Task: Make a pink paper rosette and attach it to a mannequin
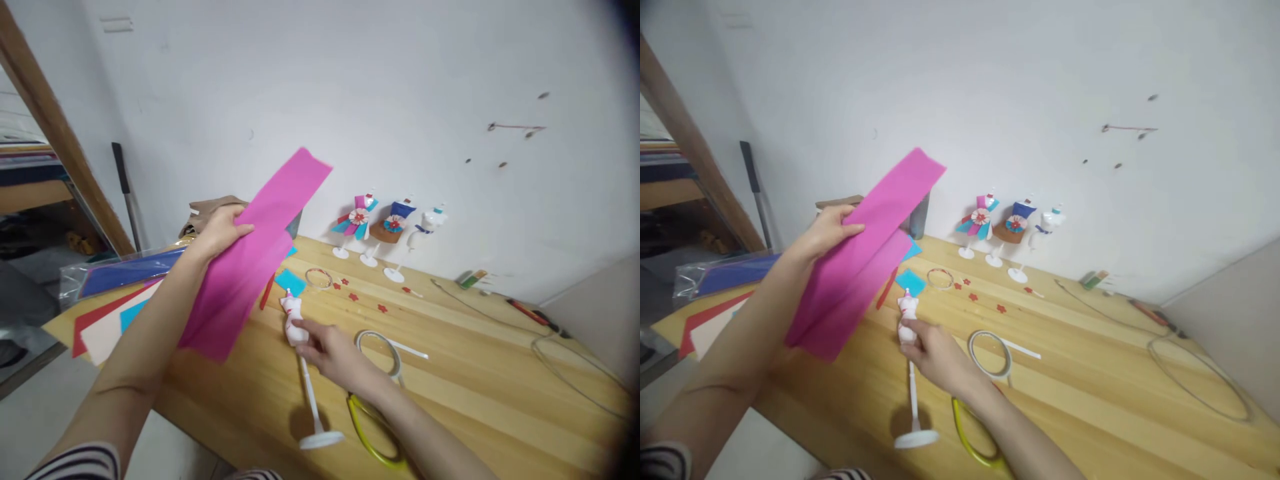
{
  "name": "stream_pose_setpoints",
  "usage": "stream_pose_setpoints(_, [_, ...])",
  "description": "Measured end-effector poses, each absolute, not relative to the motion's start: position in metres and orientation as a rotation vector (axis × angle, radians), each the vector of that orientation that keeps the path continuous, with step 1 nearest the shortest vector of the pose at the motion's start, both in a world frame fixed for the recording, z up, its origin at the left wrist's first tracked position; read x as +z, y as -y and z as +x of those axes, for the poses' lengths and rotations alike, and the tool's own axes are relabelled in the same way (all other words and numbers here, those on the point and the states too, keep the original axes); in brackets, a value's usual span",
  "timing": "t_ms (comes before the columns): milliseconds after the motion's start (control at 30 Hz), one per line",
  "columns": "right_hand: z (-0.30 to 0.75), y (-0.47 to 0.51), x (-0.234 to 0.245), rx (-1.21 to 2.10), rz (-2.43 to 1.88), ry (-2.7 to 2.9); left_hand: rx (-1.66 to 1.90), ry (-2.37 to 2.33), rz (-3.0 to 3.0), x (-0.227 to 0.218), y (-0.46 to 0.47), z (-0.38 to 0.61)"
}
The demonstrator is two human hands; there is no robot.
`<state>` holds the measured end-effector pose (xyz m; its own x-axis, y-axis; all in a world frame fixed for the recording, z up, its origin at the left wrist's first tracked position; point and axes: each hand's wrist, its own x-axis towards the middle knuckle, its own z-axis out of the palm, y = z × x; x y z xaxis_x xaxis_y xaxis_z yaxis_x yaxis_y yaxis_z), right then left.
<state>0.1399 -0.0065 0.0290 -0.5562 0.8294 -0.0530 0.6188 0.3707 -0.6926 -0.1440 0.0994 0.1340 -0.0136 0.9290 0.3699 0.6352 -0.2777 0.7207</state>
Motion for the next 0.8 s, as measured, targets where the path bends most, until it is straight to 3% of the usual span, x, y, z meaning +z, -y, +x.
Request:
stream_pose_setpoints(233, [0.142, -0.009, 0.020, 1.370, -1.043, 1.741, 1.579, -0.909, 1.135, 0.141, -0.098, -0.122])
stream_pose_setpoints(533, [0.141, 0.003, 0.039, 1.773, -0.933, 1.535, 1.372, -1.280, 0.785, 0.071, -0.097, -0.118])
stream_pose_setpoints(800, [0.148, -0.012, 0.029, 1.248, -1.225, 1.837, 1.261, -1.580, 0.825, 0.027, -0.083, -0.140])
